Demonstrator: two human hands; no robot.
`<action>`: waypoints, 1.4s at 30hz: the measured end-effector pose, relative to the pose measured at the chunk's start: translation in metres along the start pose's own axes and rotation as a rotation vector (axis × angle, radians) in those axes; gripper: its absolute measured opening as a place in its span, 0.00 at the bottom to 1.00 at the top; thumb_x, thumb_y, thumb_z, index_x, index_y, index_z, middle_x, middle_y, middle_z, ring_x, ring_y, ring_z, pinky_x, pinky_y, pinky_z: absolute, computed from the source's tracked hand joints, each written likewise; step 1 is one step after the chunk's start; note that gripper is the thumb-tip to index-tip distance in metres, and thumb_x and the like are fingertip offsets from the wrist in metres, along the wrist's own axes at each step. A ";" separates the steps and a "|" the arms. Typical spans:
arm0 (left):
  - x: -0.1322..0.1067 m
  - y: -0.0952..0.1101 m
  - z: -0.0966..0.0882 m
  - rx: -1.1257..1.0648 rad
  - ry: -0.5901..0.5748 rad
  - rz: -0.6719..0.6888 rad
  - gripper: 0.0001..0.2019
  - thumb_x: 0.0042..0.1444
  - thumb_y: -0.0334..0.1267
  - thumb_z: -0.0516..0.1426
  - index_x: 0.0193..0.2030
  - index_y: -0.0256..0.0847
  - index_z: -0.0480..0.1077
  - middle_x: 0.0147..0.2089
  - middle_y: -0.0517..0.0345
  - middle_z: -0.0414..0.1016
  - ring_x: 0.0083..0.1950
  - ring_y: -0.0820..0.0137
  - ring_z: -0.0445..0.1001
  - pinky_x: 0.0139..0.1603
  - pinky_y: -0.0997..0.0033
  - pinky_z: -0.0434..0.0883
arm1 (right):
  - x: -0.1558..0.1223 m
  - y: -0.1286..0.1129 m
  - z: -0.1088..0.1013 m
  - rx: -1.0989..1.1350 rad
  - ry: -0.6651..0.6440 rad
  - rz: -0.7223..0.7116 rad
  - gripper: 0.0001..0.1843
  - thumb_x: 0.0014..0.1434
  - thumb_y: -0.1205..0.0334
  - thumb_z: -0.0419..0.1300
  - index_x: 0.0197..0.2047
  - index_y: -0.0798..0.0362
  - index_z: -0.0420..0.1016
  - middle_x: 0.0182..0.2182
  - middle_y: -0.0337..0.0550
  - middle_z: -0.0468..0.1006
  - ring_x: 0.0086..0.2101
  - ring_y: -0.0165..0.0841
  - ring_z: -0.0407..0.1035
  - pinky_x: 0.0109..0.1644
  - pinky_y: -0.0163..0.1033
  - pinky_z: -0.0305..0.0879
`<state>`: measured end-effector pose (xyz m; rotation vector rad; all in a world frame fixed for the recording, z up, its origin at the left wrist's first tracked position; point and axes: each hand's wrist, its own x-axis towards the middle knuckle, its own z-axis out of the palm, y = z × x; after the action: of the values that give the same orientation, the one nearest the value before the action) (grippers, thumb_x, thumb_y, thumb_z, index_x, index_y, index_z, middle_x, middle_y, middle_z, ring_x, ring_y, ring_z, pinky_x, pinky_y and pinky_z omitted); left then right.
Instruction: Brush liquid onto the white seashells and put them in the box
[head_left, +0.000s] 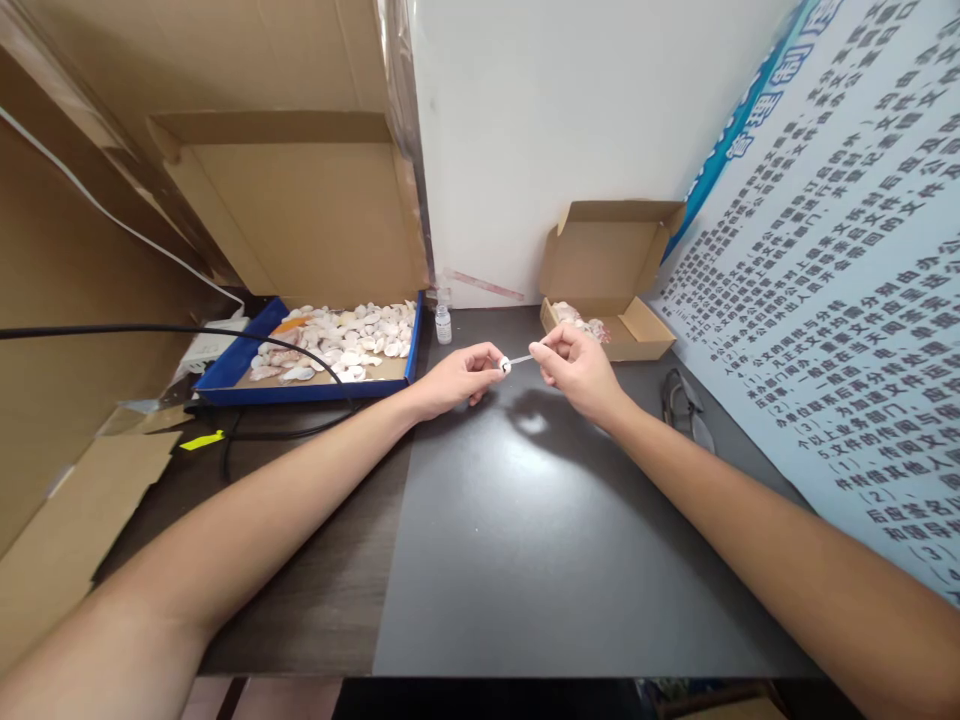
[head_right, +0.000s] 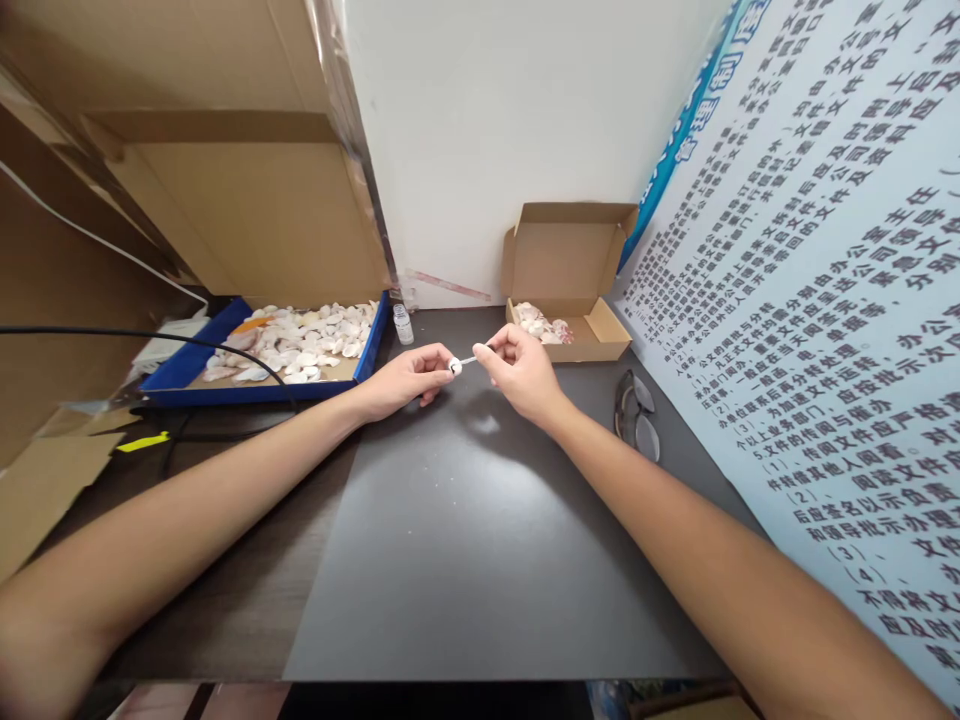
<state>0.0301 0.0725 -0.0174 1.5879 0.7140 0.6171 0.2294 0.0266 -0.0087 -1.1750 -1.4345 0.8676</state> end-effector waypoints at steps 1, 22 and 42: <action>0.000 0.000 0.000 0.005 0.002 0.002 0.13 0.56 0.46 0.62 0.38 0.40 0.65 0.23 0.70 0.60 0.20 0.81 0.59 0.21 0.80 0.56 | 0.000 0.000 0.000 -0.011 0.027 -0.012 0.18 0.56 0.49 0.63 0.30 0.51 0.61 0.19 0.32 0.65 0.20 0.25 0.58 0.26 0.35 0.54; 0.001 0.003 0.001 -0.056 0.040 -0.039 0.12 0.53 0.43 0.62 0.36 0.39 0.66 0.21 0.70 0.60 0.19 0.82 0.59 0.22 0.79 0.57 | 0.002 0.007 -0.002 0.036 0.004 0.057 0.18 0.56 0.51 0.64 0.29 0.51 0.60 0.16 0.31 0.64 0.19 0.24 0.57 0.26 0.34 0.54; 0.007 -0.001 0.002 -0.009 0.089 -0.164 0.07 0.55 0.35 0.59 0.36 0.39 0.64 0.25 0.63 0.70 0.23 0.78 0.67 0.22 0.80 0.64 | 0.003 0.007 0.003 0.161 0.032 0.220 0.23 0.49 0.44 0.67 0.30 0.51 0.61 0.19 0.30 0.62 0.18 0.23 0.55 0.21 0.31 0.49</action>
<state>0.0363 0.0767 -0.0191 1.4834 0.8976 0.5718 0.2279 0.0313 -0.0155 -1.2330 -1.2004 1.0899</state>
